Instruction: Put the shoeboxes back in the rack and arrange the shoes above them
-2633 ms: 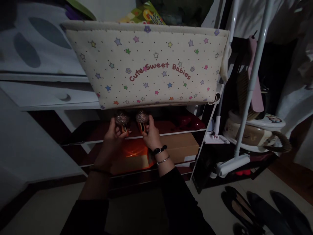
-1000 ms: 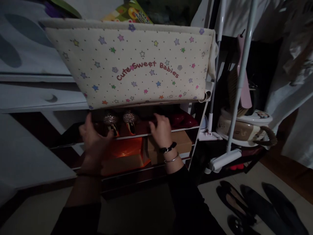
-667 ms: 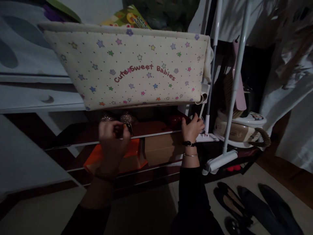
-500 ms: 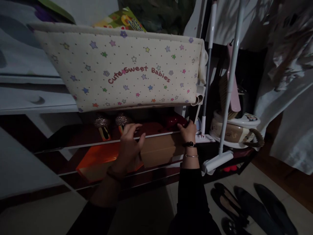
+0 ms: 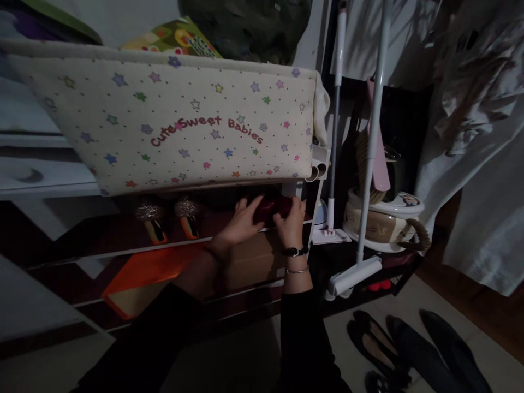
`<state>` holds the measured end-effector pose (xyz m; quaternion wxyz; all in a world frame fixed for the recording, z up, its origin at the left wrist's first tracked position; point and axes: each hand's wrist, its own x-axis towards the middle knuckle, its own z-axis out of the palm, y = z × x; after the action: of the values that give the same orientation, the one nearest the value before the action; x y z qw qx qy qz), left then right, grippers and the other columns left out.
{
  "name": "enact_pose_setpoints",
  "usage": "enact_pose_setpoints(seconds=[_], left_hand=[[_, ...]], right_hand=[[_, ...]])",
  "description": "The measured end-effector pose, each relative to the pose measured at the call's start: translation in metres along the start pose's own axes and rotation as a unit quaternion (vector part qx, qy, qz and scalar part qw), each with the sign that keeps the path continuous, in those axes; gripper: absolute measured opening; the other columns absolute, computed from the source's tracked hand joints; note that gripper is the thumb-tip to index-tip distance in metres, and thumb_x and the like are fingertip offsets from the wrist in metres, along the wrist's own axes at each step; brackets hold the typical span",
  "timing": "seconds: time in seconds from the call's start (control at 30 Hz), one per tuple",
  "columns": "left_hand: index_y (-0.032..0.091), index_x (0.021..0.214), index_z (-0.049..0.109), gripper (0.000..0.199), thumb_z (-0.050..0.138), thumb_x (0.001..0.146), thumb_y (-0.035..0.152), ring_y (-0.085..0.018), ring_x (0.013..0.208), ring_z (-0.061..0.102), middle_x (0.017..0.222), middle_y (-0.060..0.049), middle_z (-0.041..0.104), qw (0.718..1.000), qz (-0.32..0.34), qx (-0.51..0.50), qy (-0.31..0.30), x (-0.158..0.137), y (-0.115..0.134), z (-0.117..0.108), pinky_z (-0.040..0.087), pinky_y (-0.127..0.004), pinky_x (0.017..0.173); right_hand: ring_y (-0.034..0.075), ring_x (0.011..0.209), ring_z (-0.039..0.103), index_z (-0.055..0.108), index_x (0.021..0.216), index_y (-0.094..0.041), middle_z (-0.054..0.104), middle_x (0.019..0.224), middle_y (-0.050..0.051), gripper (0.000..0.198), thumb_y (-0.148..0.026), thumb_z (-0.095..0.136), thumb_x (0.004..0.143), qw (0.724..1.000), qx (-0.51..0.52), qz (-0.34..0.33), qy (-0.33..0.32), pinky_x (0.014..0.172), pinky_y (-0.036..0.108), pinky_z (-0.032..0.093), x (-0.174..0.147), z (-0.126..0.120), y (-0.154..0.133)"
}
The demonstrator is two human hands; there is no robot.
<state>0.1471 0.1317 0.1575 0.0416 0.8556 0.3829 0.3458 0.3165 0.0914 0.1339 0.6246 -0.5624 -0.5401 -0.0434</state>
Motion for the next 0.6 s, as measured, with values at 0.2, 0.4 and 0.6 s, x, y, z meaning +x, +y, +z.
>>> enact_pose_setpoints(seconds=[0.2,0.4,0.6], left_hand=[[0.016,0.145,0.061,0.062,0.068,0.084,0.009,-0.043,0.139,0.049,0.132,-0.020,0.066,0.998,-0.036,0.038,-0.023,0.014,0.000,-0.007,0.035,-0.062,0.118],[0.015,0.144,0.060,0.061,0.075,0.086,0.023,-0.034,0.123,0.063,0.133,-0.017,0.069,0.985,-0.108,-0.084,0.105,0.003,-0.035,-0.021,0.048,-0.049,0.112],[0.011,0.146,0.058,0.069,0.080,0.083,0.029,-0.035,0.123,0.064,0.128,-0.019,0.068,0.970,-0.154,-0.115,0.152,-0.007,-0.051,-0.014,0.050,-0.051,0.111]], right_hand=[[0.030,0.130,0.054,0.047,0.142,-0.014,0.055,0.138,0.017,0.066,-0.012,0.061,0.078,0.994,0.040,-0.094,-0.044,0.116,0.047,0.045,-0.002,0.008,-0.010],[0.029,0.144,0.046,0.039,0.153,-0.009,0.049,0.151,0.022,0.068,-0.012,0.055,0.087,0.989,0.061,-0.126,-0.052,0.126,0.047,0.037,-0.011,0.038,-0.008],[0.032,0.140,0.051,0.048,0.151,-0.012,0.052,0.148,0.022,0.062,-0.023,0.066,0.093,0.997,0.050,-0.054,-0.036,0.120,0.049,0.044,-0.013,0.054,-0.001]])
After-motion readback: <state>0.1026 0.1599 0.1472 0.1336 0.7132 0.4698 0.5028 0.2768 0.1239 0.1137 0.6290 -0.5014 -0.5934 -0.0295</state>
